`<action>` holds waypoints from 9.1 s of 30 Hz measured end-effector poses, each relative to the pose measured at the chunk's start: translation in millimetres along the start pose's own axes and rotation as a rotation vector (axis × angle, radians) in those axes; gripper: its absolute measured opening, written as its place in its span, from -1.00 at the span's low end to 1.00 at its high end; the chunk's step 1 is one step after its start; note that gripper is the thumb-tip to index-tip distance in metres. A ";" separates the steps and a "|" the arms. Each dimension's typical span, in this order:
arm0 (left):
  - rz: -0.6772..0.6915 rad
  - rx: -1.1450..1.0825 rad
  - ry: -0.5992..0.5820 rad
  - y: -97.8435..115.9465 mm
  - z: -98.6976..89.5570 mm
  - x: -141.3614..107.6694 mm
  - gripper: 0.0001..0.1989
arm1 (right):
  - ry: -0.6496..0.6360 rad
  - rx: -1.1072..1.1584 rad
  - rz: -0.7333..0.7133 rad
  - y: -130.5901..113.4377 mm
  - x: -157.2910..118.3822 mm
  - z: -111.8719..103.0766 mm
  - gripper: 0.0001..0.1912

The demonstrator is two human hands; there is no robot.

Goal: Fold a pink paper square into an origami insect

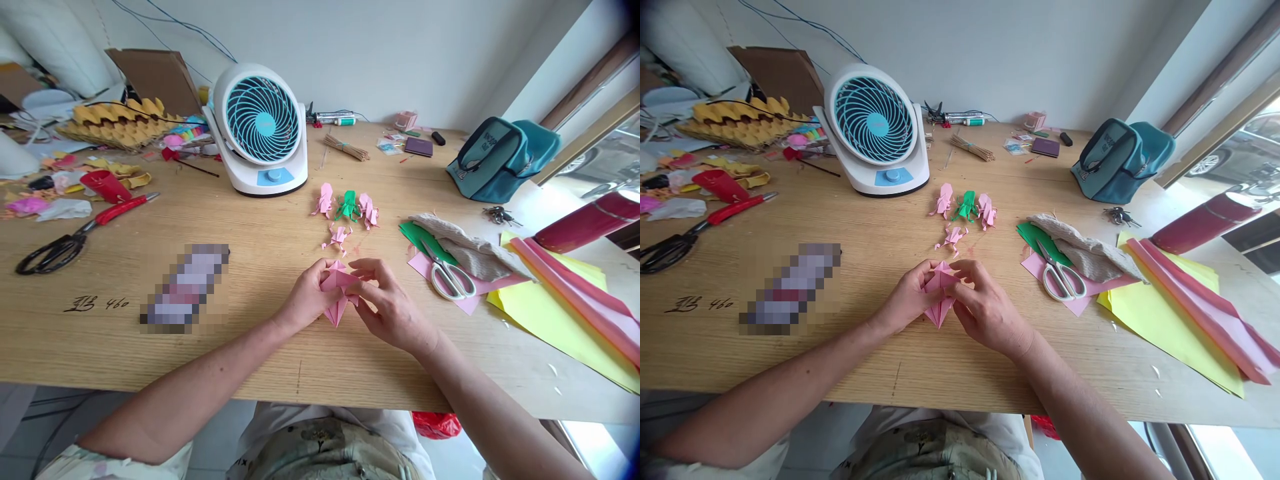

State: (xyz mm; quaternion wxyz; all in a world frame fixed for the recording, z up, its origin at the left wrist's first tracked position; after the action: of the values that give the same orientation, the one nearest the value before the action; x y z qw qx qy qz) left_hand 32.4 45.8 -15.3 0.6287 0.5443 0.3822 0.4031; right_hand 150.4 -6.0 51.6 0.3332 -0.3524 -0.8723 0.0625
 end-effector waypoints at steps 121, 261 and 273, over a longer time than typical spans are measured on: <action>0.185 0.163 0.122 15.0 -10.8 0.9 -0.70 | 0.141 0.506 0.715 47.6 -16.2 25.6 -0.61; -0.108 0.261 -0.196 -7.0 9.6 -0.4 -0.77 | 0.114 0.724 0.703 58.8 -10.6 39.3 -0.41; -0.184 -0.052 -0.112 -8.1 4.8 1.8 -0.54 | 0.126 0.651 0.658 59.6 -12.3 37.2 -0.47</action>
State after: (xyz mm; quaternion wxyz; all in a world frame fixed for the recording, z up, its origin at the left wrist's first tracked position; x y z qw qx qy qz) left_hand 38.2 45.0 -22.8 0.6971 0.5122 0.3843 0.3226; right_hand 167.8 34.9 -4.2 0.4413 -0.4907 -0.6272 0.4137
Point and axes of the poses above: each hand's wrist, its own x-axis towards the middle knuckle, its own z-axis out of the palm, y = z × x, the point moved 7 cm from there along x, towards the middle knuckle
